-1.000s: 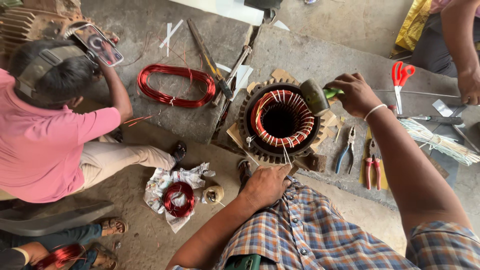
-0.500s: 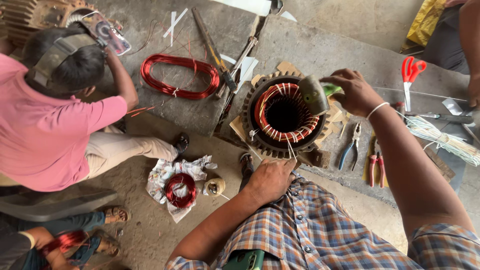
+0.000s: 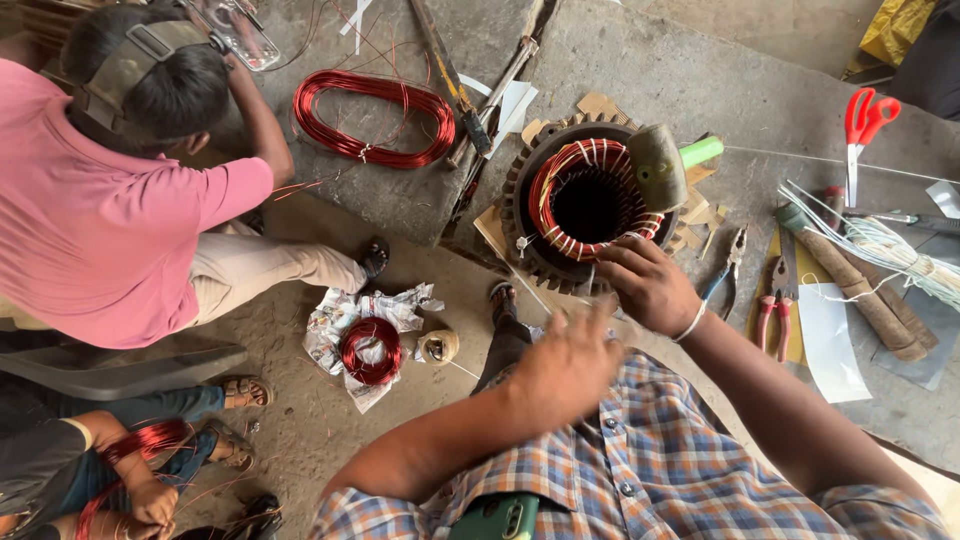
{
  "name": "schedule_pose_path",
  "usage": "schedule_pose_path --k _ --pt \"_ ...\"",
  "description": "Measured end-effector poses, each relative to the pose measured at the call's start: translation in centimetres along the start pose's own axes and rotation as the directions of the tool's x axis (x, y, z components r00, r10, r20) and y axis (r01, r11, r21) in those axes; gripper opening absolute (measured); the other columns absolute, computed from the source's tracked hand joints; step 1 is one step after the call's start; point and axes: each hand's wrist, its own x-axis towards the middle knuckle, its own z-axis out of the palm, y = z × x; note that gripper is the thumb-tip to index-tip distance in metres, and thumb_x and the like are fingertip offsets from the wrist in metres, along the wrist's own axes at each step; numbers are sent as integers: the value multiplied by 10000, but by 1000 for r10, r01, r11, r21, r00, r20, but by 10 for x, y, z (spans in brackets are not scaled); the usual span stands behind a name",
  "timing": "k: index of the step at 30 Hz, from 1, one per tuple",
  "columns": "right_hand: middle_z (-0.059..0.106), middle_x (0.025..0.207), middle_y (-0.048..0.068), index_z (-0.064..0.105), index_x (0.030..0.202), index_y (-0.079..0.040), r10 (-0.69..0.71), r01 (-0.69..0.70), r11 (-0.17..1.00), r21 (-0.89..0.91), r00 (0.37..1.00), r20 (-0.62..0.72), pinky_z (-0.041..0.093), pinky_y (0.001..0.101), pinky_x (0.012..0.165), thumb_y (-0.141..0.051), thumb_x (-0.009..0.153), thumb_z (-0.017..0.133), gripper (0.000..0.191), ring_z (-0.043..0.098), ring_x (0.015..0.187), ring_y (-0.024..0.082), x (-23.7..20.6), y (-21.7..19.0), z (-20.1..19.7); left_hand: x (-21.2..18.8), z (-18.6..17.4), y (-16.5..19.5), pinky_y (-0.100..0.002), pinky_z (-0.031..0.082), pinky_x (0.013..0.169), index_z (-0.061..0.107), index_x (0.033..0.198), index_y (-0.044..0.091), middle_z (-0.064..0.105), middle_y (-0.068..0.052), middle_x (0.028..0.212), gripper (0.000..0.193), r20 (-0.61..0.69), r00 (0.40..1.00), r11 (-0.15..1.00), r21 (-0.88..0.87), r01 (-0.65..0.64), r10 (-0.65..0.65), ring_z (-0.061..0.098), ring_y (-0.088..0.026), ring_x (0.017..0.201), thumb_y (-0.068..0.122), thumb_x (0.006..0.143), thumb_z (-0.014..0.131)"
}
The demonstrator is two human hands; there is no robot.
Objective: The person secures copper windings in a motor stator by hand, repeatedly tapping the coils with a hammer to seat them. A coworker is visible nearby handling copper wire and a phone.
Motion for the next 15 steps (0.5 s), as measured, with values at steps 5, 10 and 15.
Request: schedule_pose_path --k 5,10,15 --pt "697 1180 163 661 1088 -13 28 -21 996 92 997 -76 561 445 936 30 795 692 297 656 1122 373 -29 -13 17 9 -9 -44 -407 575 849 668 1143 67 694 -135 1016 191 274 960 806 -556 205 -55 647 -222 945 152 1003 571" --pt "715 1178 148 645 1039 -25 53 -42 990 137 995 -79 575 419 914 52 832 695 227 682 1107 340 -32 -23 46 48 81 -116 -431 445 864 761 892 133 705 -44 863 149 177 968 953 -213 215 -178 627 -192 901 255 940 691" --pt "722 1150 151 663 1058 -27 105 -103 983 155 994 -5 572 419 905 34 814 689 253 675 1086 339 -40 -10 56 52 119 -113 -461 411 805 784 813 140 701 -51 827 331 272 943 906 -319 276 -192 597 -225 894 460 729 796"
